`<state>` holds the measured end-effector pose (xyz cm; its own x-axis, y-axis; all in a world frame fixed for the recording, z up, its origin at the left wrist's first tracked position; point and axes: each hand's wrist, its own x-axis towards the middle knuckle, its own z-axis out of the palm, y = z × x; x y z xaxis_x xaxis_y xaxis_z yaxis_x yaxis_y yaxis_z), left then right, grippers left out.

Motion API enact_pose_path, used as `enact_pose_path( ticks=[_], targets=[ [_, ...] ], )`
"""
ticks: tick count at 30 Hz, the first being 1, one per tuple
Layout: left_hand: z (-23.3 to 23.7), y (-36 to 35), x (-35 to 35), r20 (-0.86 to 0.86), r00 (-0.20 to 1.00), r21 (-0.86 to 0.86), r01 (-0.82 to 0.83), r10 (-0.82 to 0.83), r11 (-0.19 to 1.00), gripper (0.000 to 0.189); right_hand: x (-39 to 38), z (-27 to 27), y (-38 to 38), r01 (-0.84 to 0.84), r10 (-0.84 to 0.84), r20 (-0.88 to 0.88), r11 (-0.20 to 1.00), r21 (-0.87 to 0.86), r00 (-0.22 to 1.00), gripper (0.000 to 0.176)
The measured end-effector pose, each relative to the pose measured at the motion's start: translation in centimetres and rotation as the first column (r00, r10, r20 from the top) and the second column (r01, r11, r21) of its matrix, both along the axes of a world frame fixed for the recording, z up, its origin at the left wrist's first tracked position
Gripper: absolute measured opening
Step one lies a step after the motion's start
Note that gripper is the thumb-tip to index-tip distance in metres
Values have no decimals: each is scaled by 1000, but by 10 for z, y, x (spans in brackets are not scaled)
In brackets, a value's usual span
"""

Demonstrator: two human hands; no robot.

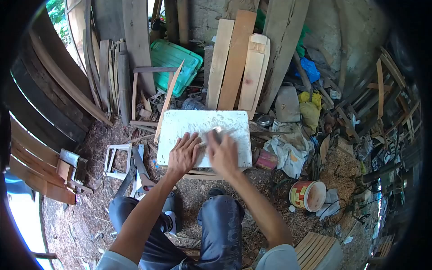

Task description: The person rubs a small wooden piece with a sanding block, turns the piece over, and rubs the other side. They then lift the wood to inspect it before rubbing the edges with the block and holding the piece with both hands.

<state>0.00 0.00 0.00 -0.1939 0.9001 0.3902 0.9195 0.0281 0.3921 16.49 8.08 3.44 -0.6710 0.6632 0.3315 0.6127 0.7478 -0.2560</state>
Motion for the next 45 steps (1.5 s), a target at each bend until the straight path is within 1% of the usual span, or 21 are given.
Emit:
enact_pose_path(
  ticks=[1,3,6,9,11,13,15,16,19,21,23,25,27,31,33,35,36,39,42,43,45],
  targets=[
    [-4,1,2,11,1000,36,-9,9,999,37,2,-1,-8,-120,123,-88,992,46,988,59],
    [9,-1,-16,-46,999,58,-9,11,998,35,-7,6,3,-115,126,-116,989,97,985,51],
    [11,-2,-4,-27,1000,37,1,0,999,35,15,22,41,209,-210,-5,970,128,978,47],
    [11,-4,-5,-13,1000,19,-13,13,1000,36,2,20,29,254,-257,5,959,129,966,50],
    [9,0,-2,3,1000,30,-12,12,999,36,-7,1,4,-27,36,-135,997,69,990,56],
    [9,-2,-3,-13,1000,63,-14,15,998,35,-2,0,-6,-90,94,-51,993,81,994,54],
    [8,-2,-3,4,1000,46,-7,7,999,35,6,7,16,37,-41,-90,998,-42,995,50],
    [7,-2,-4,-13,1000,31,-5,6,999,35,12,6,32,176,-173,-37,980,91,984,49],
    [10,-1,-4,-20,1000,26,-17,18,1000,34,11,12,48,351,-351,-19,930,109,936,51],
    [10,-2,-2,-1,1000,18,-15,15,1000,35,1,6,30,214,-212,-35,969,122,977,51],
    [9,0,-3,-16,1000,30,-4,4,1000,35,-7,2,0,-33,41,-99,996,83,994,53],
    [8,-2,-4,-21,1000,43,0,1,999,35,-4,11,5,-63,64,-102,998,10,993,50],
    [8,-2,-3,-6,1000,47,-11,11,999,35,4,15,28,136,-131,-38,977,165,991,48],
    [9,-2,-3,-10,1000,34,-18,18,999,35,-1,11,36,300,-291,-74,937,178,954,51],
    [7,-1,-3,-14,1000,42,-9,9,999,35,-13,8,10,134,-131,-69,990,49,989,51],
    [5,-2,-4,-37,999,57,-6,8,998,36,-12,5,-10,-58,63,-118,997,51,991,51],
    [8,-2,-4,-28,1000,29,-2,2,1000,36,-8,4,2,-42,56,-139,994,102,989,50],
    [8,-2,-3,-16,1000,32,-15,16,999,35,10,15,39,219,-213,-56,969,119,975,47],
    [11,-2,-3,-18,1000,29,-19,20,999,35,4,8,41,293,-285,-79,948,125,955,48],
    [12,-2,-2,-19,1000,29,-18,19,999,34,-3,8,30,241,-234,-81,966,94,969,50],
    [13,-2,-1,-26,1000,44,-10,11,999,34,-11,0,4,-37,50,-203,997,69,978,50]
  ],
)
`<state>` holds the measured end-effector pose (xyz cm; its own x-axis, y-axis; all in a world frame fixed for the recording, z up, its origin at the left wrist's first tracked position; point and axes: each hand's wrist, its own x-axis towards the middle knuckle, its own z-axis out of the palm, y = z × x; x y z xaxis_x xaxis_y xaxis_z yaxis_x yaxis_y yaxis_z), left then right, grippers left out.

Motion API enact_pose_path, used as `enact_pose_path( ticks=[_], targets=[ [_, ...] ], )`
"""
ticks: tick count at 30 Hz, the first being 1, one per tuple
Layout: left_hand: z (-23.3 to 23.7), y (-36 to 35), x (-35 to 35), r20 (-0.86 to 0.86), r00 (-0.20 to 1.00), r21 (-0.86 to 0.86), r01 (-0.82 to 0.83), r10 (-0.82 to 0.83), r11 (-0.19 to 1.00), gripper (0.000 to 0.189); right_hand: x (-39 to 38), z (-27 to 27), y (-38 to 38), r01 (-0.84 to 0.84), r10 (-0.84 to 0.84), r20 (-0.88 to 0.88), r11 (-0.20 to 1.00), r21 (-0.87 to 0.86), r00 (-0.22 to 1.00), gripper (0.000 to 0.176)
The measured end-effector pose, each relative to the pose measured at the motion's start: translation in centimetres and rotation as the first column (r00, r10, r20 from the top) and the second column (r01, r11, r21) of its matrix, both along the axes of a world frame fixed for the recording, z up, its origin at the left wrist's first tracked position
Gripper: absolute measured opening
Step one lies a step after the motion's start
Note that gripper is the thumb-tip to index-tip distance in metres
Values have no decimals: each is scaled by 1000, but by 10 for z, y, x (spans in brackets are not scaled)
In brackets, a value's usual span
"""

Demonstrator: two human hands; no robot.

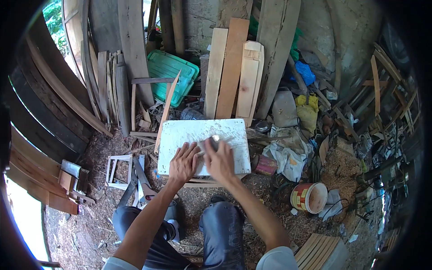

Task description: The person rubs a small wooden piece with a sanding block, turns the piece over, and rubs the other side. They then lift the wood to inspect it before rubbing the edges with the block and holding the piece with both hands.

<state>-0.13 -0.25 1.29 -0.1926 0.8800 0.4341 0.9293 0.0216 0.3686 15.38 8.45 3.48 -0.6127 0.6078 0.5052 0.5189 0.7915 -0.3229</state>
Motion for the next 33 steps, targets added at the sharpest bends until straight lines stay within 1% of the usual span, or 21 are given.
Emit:
enact_pose_path(
  ticks=[2,4,5,6,8,10,11,12,14,17,18,20,22,23,24,26,28,29,30,32,33],
  targets=[
    [-1,0,0,-16,1000,2,10,-10,1000,34,5,6,-4,-4,3,56,1000,14,998,48],
    [-2,1,-1,19,1000,8,1,-1,1000,33,13,20,20,146,-139,203,989,-22,969,48],
    [-4,0,0,19,1000,5,0,0,1000,33,21,12,38,224,-242,155,967,126,958,47],
    [-4,1,0,9,1000,-3,-2,2,1000,34,27,18,46,292,-306,149,950,109,940,47],
    [-4,1,-2,2,1000,-8,-7,7,1000,34,24,14,47,329,-348,131,933,149,928,47],
    [-2,1,0,18,1000,6,-6,6,1000,35,9,12,24,262,-270,139,962,75,953,50],
    [-3,3,-1,19,1000,13,0,0,1000,35,3,1,12,140,-140,114,990,14,984,50],
    [-6,1,-1,5,1000,20,4,-4,1000,35,-1,-1,-6,-25,25,-26,999,-28,999,51],
    [-6,1,-2,-18,1000,23,12,-11,1000,34,4,12,-13,-44,47,101,998,-34,994,50],
    [-2,-1,-1,17,1000,-14,-2,2,1000,34,21,6,26,166,-173,130,984,59,976,50],
    [-2,0,-1,11,1000,-20,-4,5,1000,35,29,14,40,249,-245,174,969,2,954,49],
    [0,1,0,12,1000,-21,-11,11,1000,35,32,13,48,296,-304,161,952,72,939,48],
    [2,0,1,23,1000,-17,-8,9,1000,35,19,10,32,261,-262,196,965,30,945,49],
    [2,0,1,37,999,-23,-5,6,1000,35,14,9,17,124,-112,180,991,-54,977,51],
    [2,2,2,34,999,-19,-1,2,1000,35,8,6,2,-12,12,89,1000,-7,996,53],
    [0,0,-1,16,1000,-14,2,-2,1000,36,9,9,-5,-36,32,138,999,21,990,51],
    [3,-1,-1,6,1000,-49,15,-15,999,36,13,5,18,90,-93,140,996,26,986,49],
    [0,-1,-1,9,1000,-38,10,-10,999,36,22,7,31,189,-201,139,977,95,970,48],
    [0,1,-1,13,1000,-22,3,-3,1000,35,29,16,39,249,-258,140,965,78,956,48],
    [-2,2,-1,15,1000,-26,-9,9,1000,35,25,14,40,287,-300,137,952,103,944,49],
    [-2,1,-1,19,1000,-16,-8,8,1000,35,18,14,32,262,-264,156,965,35,952,50]
  ],
)
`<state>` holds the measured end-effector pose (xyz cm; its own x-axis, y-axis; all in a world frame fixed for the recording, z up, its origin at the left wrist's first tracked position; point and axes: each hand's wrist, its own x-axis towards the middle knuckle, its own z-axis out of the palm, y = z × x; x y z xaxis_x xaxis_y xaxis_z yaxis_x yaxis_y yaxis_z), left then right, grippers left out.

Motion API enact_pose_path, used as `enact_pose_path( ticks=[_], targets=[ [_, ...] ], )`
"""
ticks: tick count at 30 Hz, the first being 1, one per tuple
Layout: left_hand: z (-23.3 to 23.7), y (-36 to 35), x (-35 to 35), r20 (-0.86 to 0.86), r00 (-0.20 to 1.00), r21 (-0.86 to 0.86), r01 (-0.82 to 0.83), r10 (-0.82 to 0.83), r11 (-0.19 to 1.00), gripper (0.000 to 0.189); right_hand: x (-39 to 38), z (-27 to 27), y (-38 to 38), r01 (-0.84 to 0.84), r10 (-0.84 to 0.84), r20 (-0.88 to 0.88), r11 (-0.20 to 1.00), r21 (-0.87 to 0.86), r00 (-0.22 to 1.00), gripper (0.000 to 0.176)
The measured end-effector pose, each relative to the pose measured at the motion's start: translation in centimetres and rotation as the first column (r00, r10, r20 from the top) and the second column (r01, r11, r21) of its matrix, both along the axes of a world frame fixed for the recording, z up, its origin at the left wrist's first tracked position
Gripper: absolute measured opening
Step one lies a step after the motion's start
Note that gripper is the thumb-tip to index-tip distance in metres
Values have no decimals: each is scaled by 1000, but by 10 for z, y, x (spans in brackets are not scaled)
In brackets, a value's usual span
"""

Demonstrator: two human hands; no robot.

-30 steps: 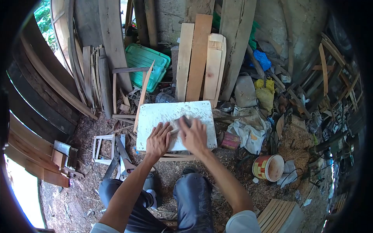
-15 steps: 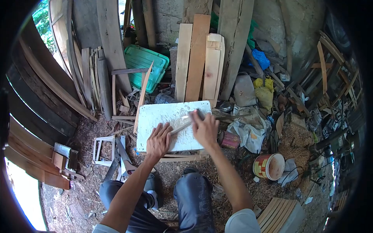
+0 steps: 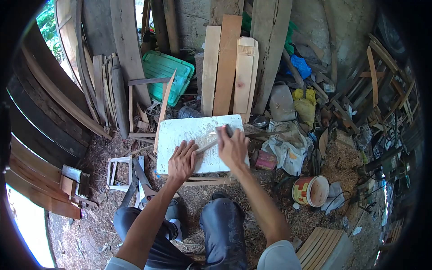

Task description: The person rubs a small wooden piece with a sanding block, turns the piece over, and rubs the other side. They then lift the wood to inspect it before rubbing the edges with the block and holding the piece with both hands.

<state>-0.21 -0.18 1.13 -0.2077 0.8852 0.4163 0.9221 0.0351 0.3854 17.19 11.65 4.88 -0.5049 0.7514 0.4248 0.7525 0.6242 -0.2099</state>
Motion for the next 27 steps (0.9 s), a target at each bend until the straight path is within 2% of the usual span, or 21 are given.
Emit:
enact_pose_path(
  ticks=[1,3,5,7,8,9,11,13,14,15,17,18,19,21,23,24,25,27],
  targets=[
    [1,0,1,2,1000,13,5,-5,1000,35,-9,0,-12,-22,22,-4,997,-67,1000,50],
    [3,4,1,1,1000,14,10,-10,1000,35,-19,-15,-42,-258,258,-99,966,14,961,50],
    [-3,2,-1,-12,1000,25,-1,1,1000,35,-13,-12,-36,-318,317,-132,948,12,939,49],
    [4,-1,1,-17,1000,-15,12,-12,1000,35,-4,-1,-17,-133,129,-68,989,-65,989,48],
    [2,-1,1,-15,1000,-19,10,-10,1000,35,2,-5,-1,-21,22,-31,999,27,999,49],
    [2,1,1,-12,1000,-19,6,-6,1000,36,6,5,3,52,-52,-16,998,38,999,48],
    [2,0,1,-14,1000,-18,-1,0,1000,36,-9,-11,1,164,-156,-75,981,105,985,48],
    [2,1,0,6,1000,-7,5,-5,1000,37,-22,-19,-24,-103,92,-160,993,-62,983,47],
    [4,4,-1,-4,1000,-3,12,-12,1000,37,-22,-22,-37,-276,272,-234,961,18,933,46],
    [4,3,-1,-10,1000,-5,13,-13,1000,37,-19,-18,-36,-267,263,-243,963,14,934,46],
    [4,2,2,-15,1000,-10,22,-23,1000,37,-4,-8,-19,-256,261,-117,965,59,958,47],
    [5,1,3,-6,1000,-20,18,-19,1000,37,1,-7,-7,-161,171,-107,982,95,980,51],
    [6,-1,2,3,1000,-32,9,-9,999,37,5,-5,3,-8,10,-60,999,32,998,50],
    [8,-1,1,3,1000,-39,2,-1,999,36,-7,-12,1,169,-163,-71,981,97,984,50],
    [3,0,3,10,1000,-45,5,-5,999,36,-21,-12,-21,-40,34,-109,998,-55,993,50],
    [0,2,1,-19,1000,-8,6,-7,1000,36,-25,-15,-37,-229,213,-181,971,-70,960,51],
    [-3,2,-1,-48,999,25,6,-4,1000,35,-20,-16,-45,-286,288,-151,958,31,946,49],
    [-3,1,0,-28,1000,6,13,-13,1000,35,-11,-13,-27,-281,280,-133,960,13,951,49]
  ],
)
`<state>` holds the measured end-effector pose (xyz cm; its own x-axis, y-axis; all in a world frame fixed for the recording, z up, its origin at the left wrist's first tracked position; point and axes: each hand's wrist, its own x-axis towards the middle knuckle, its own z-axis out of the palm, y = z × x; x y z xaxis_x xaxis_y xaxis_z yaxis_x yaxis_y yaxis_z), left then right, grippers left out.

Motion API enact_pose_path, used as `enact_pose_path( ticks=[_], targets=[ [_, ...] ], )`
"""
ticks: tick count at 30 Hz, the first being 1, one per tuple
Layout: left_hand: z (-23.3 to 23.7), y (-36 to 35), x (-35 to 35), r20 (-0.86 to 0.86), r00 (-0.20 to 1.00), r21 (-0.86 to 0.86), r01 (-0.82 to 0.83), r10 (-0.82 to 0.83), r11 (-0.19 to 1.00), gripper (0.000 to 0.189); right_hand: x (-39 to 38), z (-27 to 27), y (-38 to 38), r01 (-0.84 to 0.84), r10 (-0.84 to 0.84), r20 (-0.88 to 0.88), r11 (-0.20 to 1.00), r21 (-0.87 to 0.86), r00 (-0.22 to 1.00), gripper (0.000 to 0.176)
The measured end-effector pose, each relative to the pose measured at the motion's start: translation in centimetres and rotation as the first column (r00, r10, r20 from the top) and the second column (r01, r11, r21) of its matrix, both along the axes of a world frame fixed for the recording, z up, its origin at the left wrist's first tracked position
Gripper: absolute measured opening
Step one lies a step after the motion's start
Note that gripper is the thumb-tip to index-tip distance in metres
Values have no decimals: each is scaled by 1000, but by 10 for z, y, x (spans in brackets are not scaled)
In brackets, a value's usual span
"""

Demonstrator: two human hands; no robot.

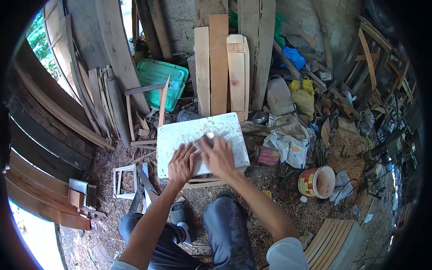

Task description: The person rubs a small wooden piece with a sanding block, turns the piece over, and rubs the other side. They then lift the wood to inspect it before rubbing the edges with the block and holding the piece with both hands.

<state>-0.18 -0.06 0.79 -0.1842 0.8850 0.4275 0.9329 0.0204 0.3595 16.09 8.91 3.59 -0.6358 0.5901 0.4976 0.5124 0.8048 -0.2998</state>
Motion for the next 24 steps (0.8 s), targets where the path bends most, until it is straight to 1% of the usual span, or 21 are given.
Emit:
enact_pose_path(
  ticks=[1,2,4,6,7,8,10,12,13,14,16,18,19,20,22,23,24],
  targets=[
    [4,0,0,21,1000,-12,-1,2,1000,35,5,3,13,128,-130,29,990,56,991,49],
    [6,-2,1,23,1000,-14,-10,10,1000,35,11,5,26,268,-270,78,963,32,960,49],
    [10,-1,2,12,1000,-41,-14,15,999,35,11,6,30,370,-374,39,926,76,927,50],
    [7,-2,2,14,1000,-36,-24,24,999,35,-5,0,15,338,-337,45,941,-16,940,47],
    [0,-1,0,4,1000,-12,-16,16,1000,36,-10,7,0,159,-150,74,977,-142,986,47],
    [-3,0,-2,-11,1000,10,-6,6,1000,36,-13,-10,-12,-1,0,-27,999,-33,1000,49],
    [5,-1,0,-8,1000,8,2,-2,1000,35,-4,-8,-9,-77,77,5,997,-27,997,51],
    [7,-2,-1,0,1000,1,0,0,1000,35,5,-8,16,101,-101,8,995,19,995,48],
    [4,-2,-1,3,1000,2,-2,2,1000,35,13,5,24,256,-257,110,966,17,960,49],
    [2,-1,-1,8,1000,9,-4,4,1000,36,20,6,33,331,-338,81,939,91,938,51],
    [3,-2,1,21,1000,25,-23,22,999,35,13,6,31,387,-393,59,918,90,918,50],
    [6,-1,0,9,1000,25,-10,10,1000,36,0,5,14,287,-286,65,958,-17,956,47],
    [4,0,-1,11,1000,31,-15,15,999,36,-5,2,2,100,-100,-7,995,-27,995,46],
    [2,2,-3,-8,1000,33,-11,11,999,36,-7,-2,-14,-31,32,4,991,-126,999,48],
    [-1,-3,-3,-22,1000,14,1,-1,1000,36,0,4,-9,-110,111,36,994,-9,993,48],
    [-1,-3,-2,12,1000,20,-1,1,1000,36,6,12,0,-39,48,95,994,-98,994,49],
    [1,-1,-2,48,999,30,-7,6,1000,36,12,4,17,45,-45,128,999,3,991,49]
  ],
)
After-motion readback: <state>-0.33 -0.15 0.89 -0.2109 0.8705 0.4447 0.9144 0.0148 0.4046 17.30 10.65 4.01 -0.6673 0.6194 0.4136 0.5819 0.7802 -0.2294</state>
